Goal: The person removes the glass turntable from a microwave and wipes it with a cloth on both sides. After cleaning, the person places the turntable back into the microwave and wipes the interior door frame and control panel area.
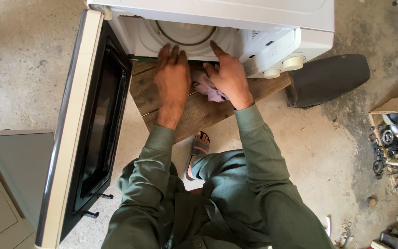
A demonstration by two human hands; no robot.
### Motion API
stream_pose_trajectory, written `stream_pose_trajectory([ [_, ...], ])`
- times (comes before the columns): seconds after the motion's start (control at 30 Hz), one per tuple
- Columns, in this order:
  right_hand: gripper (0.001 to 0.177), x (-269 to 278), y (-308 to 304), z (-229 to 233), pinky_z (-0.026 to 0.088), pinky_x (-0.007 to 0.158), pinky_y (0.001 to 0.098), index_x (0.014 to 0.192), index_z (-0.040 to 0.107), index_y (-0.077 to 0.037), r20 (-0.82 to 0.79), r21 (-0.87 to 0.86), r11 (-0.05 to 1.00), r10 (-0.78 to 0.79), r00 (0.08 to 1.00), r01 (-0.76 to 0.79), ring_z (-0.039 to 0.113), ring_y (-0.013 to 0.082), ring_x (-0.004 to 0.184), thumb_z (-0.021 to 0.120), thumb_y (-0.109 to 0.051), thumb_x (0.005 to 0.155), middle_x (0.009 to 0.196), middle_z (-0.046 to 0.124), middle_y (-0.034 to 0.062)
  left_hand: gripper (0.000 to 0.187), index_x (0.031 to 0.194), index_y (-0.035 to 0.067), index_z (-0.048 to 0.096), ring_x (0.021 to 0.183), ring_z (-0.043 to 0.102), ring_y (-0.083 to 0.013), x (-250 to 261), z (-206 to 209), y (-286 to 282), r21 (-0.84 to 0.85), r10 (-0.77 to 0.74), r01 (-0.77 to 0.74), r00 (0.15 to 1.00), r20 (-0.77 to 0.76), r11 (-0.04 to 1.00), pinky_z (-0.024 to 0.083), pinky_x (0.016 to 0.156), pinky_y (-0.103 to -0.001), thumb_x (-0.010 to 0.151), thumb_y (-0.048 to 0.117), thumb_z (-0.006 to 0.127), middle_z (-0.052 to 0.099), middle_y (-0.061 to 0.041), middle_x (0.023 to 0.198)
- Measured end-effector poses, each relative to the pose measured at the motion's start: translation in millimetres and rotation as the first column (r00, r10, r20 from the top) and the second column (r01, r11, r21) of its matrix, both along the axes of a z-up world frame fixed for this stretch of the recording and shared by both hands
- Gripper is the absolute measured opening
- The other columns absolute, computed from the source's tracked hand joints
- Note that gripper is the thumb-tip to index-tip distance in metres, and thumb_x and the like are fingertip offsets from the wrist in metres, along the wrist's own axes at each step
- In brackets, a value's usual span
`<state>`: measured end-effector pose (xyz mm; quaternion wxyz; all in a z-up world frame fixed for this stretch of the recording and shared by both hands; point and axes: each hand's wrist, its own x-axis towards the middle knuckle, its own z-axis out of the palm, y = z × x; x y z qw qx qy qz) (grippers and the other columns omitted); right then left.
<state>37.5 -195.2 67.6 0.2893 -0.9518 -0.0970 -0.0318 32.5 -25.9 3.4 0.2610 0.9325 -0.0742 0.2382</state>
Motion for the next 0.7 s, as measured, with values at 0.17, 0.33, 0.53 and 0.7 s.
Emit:
stream_pose_trajectory([
  [0.17,0.07,4.2,-6.0,-4.2,0.06,0.061,0.0422,0.15,0.045,-0.002,-0.107,0.036,0.997,-0.059,0.992,0.063,0.072,0.0337,0.056,0.073,-0.02,0.089,0.12,0.065,0.028,0.023,0.117,-0.004,0.073,0.131,0.059,-0.0403,-1.4,0.1,-10.5,-0.066,-0.055,0.054,0.998,-0.012,0.996,0.051,0.106,-0.048,0.098,0.007,0.066,0.07,-0.019,0.131],
  [0.33,0.067,3.7,-9.6,-10.3,0.059,0.068,0.0449,0.15,0.049,0.001,-0.024,0.052,0.999,-0.011,1.0,0.013,0.074,0.0349,0.071,0.076,-0.02,0.092,0.108,0.071,0.0318,0.022,0.116,-0.002,0.074,0.128,0.061,-0.0371,-6.9,3.4,-11.7,-0.095,-0.103,0.104,0.994,0.022,0.99,0.054,0.104,-0.048,0.098,0.009,0.067,0.072,-0.016,0.127],
  [0.53,0.061,1.3,-12.0,-8.9,0.053,0.061,0.0439,0.145,0.055,0.003,0.005,0.078,0.997,-0.023,1.0,0.023,0.069,0.0339,0.065,0.076,-0.019,0.091,0.088,0.072,0.0262,0.022,0.116,-0.003,0.073,0.125,0.063,-0.0359,-12.7,20.3,-10.2,-0.146,-0.137,0.143,0.989,0.049,0.979,0.056,0.1,-0.045,0.098,0.008,0.066,0.073,-0.016,0.125],
  [0.7,0.04,-1.8,-12.9,-3.1,0.05,0.059,0.0381,0.132,0.068,0.001,0.044,0.17,0.984,-0.055,0.997,0.047,0.065,0.0235,0.061,0.073,-0.02,0.098,0.075,0.071,0.0185,0.022,0.117,-0.004,0.073,0.119,0.068,-0.0332,-21.1,37.0,-6.5,-0.334,-0.172,0.166,0.985,0.012,0.928,0.058,0.098,-0.043,0.104,0.011,0.064,0.074,-0.018,0.12],
])
